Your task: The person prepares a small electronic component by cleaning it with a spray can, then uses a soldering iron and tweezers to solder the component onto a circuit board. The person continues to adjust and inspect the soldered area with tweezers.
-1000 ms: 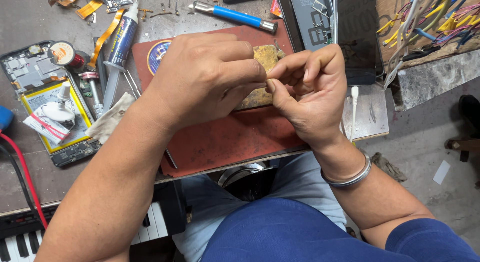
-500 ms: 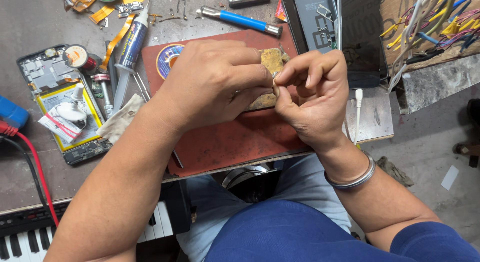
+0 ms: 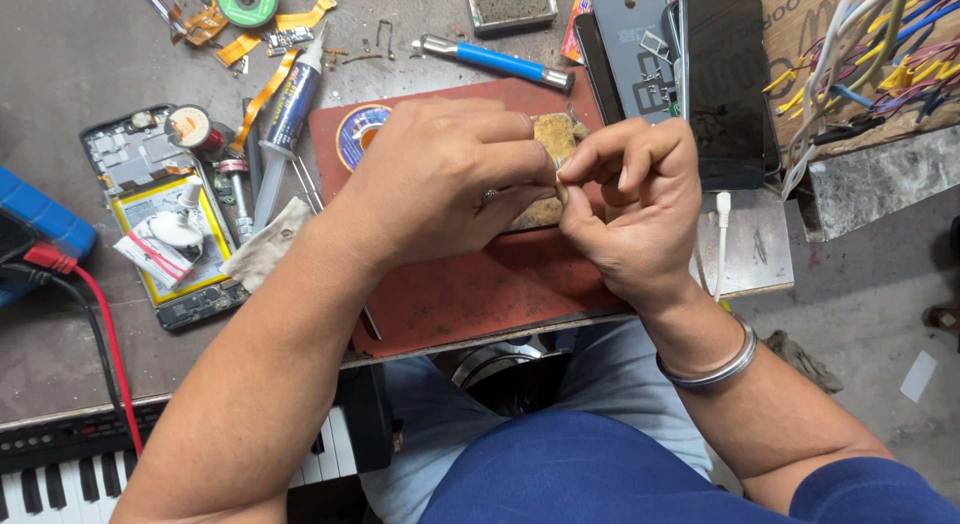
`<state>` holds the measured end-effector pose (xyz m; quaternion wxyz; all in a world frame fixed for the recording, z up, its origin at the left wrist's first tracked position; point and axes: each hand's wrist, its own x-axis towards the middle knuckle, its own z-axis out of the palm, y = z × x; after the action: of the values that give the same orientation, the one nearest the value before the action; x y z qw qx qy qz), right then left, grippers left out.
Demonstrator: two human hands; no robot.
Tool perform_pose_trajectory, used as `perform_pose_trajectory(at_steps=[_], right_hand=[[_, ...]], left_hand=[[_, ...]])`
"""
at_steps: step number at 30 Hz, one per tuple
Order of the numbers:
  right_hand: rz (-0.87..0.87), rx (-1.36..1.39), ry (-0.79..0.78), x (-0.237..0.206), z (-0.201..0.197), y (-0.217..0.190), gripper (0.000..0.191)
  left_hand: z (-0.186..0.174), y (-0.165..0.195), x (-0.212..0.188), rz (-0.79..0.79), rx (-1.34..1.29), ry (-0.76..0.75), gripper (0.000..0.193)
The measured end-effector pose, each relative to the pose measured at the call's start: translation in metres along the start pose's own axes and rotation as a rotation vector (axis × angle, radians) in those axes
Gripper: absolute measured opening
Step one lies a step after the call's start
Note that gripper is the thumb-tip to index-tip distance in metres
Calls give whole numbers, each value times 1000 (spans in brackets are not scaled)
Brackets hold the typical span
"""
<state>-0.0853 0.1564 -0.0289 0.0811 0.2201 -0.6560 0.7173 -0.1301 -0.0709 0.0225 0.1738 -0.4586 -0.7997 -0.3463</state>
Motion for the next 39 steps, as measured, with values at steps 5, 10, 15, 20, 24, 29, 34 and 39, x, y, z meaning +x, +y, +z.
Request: perform_pose_trajectory(at_steps=[5,10,15,20,24,29,34,39], right_hand=[[2,10,4,2,1,0,46],[-3,-7,-2,1,0,-2,43],[-23,-20,-10,3,1,-3,45],[-9,-18,-3,3,2,-2,45],[-17,-46,-10,2,2,-1,46],[-28,-33,3,2,2,0,44],[-90,-41,56,1,1,-3,37],[-125,-97,71,-3,-1,-7,36]], left_hand=[[-2,2,1,8,-12,11,16],[-3,2,0,-3,-7,4,16],[-3,2,0,4,10,-7,16],[-1,2,0,11,3,-4,17],[2,2,0,24,-12,-13,17],[1,3,0,3,-19,-1,16],[0,4,1,-57,-89,35,14],[-4,3,3,-69,-288,85,16]])
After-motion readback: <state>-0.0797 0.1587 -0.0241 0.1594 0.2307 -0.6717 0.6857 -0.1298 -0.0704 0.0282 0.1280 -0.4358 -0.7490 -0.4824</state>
